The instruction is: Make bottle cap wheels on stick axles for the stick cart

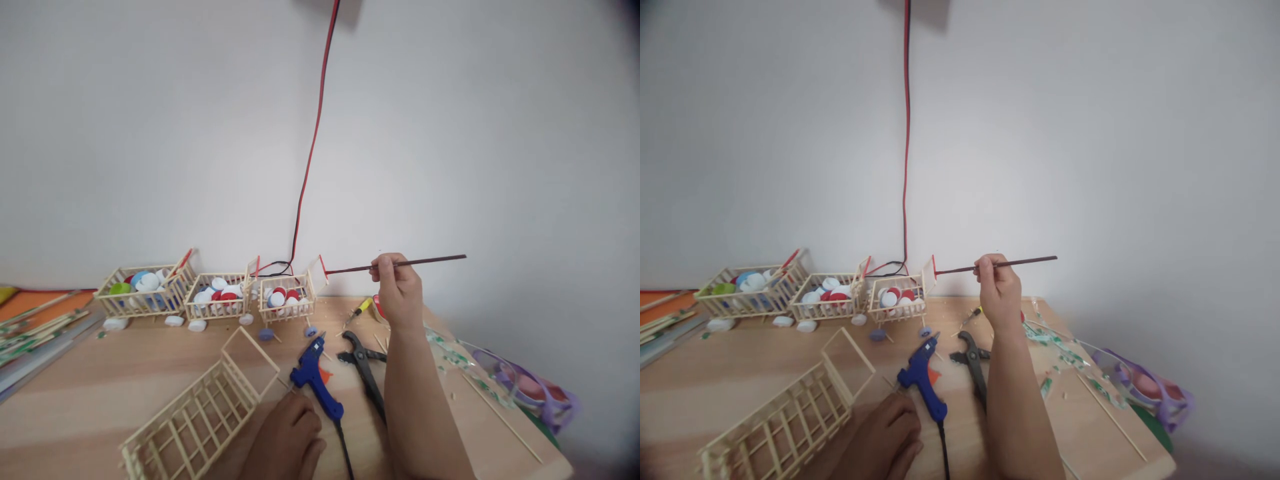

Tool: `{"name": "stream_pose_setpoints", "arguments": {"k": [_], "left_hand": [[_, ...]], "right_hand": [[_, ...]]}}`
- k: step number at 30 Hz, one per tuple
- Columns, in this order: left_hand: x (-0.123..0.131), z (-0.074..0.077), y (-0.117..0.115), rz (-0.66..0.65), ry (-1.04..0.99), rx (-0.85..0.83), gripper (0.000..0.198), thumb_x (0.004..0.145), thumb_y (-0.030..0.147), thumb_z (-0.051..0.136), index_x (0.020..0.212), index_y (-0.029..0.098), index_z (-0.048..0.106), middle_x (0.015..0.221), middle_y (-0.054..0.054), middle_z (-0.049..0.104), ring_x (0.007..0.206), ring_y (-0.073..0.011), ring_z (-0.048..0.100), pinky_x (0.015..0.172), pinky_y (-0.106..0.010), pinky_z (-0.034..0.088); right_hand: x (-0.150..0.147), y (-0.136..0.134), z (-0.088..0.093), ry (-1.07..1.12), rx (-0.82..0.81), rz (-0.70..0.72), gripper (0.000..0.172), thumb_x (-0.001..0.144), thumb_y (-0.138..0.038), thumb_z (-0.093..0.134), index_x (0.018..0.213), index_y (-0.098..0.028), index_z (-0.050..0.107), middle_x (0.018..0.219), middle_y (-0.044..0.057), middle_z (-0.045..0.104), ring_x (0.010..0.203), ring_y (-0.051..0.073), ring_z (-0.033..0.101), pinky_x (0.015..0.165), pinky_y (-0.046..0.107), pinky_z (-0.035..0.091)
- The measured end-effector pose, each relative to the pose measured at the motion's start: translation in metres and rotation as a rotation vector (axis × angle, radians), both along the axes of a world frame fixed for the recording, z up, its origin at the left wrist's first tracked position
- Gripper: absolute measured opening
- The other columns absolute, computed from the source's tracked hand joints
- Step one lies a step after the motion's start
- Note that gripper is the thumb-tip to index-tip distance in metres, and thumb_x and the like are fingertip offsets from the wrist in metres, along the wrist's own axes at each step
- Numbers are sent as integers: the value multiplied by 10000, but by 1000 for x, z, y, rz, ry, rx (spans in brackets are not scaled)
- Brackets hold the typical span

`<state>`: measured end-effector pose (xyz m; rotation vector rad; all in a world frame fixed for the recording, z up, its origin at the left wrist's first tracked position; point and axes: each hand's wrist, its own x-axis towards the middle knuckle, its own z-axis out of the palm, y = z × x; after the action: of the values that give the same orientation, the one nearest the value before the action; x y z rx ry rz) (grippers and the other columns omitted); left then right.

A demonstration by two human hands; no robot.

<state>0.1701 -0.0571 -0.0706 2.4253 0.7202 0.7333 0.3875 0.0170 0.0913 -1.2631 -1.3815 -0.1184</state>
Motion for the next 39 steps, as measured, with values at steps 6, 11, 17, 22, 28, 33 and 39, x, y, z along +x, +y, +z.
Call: {"name": "stream_pose_setpoints", "arguments": {"k": [6, 11, 17, 22, 28, 33, 39], "left_hand": [[-1, -1, 0, -5, -9, 16, 94, 754, 72, 526, 773, 164, 526, 908, -57, 602, 836, -186, 543, 711, -289, 440], [0, 0, 0, -6, -19, 7, 113, 735, 61, 539, 772, 167, 522, 904, -48, 598, 821, -176, 541, 705, -278, 433], [0, 0, 0, 6, -12, -3, 101, 743, 76, 538, 767, 171, 513, 902, -48, 593, 815, -174, 539, 696, -278, 430], [0, 3, 0, 1, 21, -29, 101, 736, 71, 535, 763, 166, 517, 910, -55, 601, 830, -179, 542, 706, -284, 436], [-1, 4, 0, -5, 59, -49, 81, 747, 84, 531, 769, 161, 524, 917, -62, 604, 834, -188, 541, 712, -300, 440], [-1, 6, 0, -12, 55, -42, 94, 745, 72, 526, 772, 161, 523, 930, -59, 603, 856, -185, 543, 733, -298, 444], [0, 6, 0, 0, 81, -48, 76, 757, 86, 530, 779, 159, 535, 927, -64, 606, 861, -194, 545, 733, -309, 445]], "right_hand": [[-5, 4, -4, -170, 19, -14, 194, 917, -346, 469, 884, -197, 588, 802, 26, 601, 688, 146, 563, 659, 284, 455], [-16, 6, -2, -348, 56, 13, 164, 926, -259, 444, 861, -193, 580, 808, 40, 579, 746, 163, 550, 694, 302, 438], [-24, 9, -3, -404, 79, 63, 150, 924, -249, 443, 861, -198, 569, 805, 46, 577, 756, 175, 551, 690, 315, 444], [-25, 5, -1, -434, 53, 77, 143, 921, -244, 454, 842, -195, 563, 788, 44, 582, 746, 173, 550, 674, 306, 439], [-23, -10, 7, -487, 31, 60, 140, 910, -253, 470, 819, -202, 564, 764, 33, 586, 717, 164, 555, 662, 296, 431], [-24, -15, 11, -465, 57, 22, 158, 909, -254, 471, 798, -205, 573, 748, 33, 598, 703, 162, 564, 660, 293, 443], [-26, -5, -3, -213, 114, -56, 143, 876, -310, 560, 811, -197, 621, 693, 17, 636, 598, 146, 590, 568, 265, 462]]}}
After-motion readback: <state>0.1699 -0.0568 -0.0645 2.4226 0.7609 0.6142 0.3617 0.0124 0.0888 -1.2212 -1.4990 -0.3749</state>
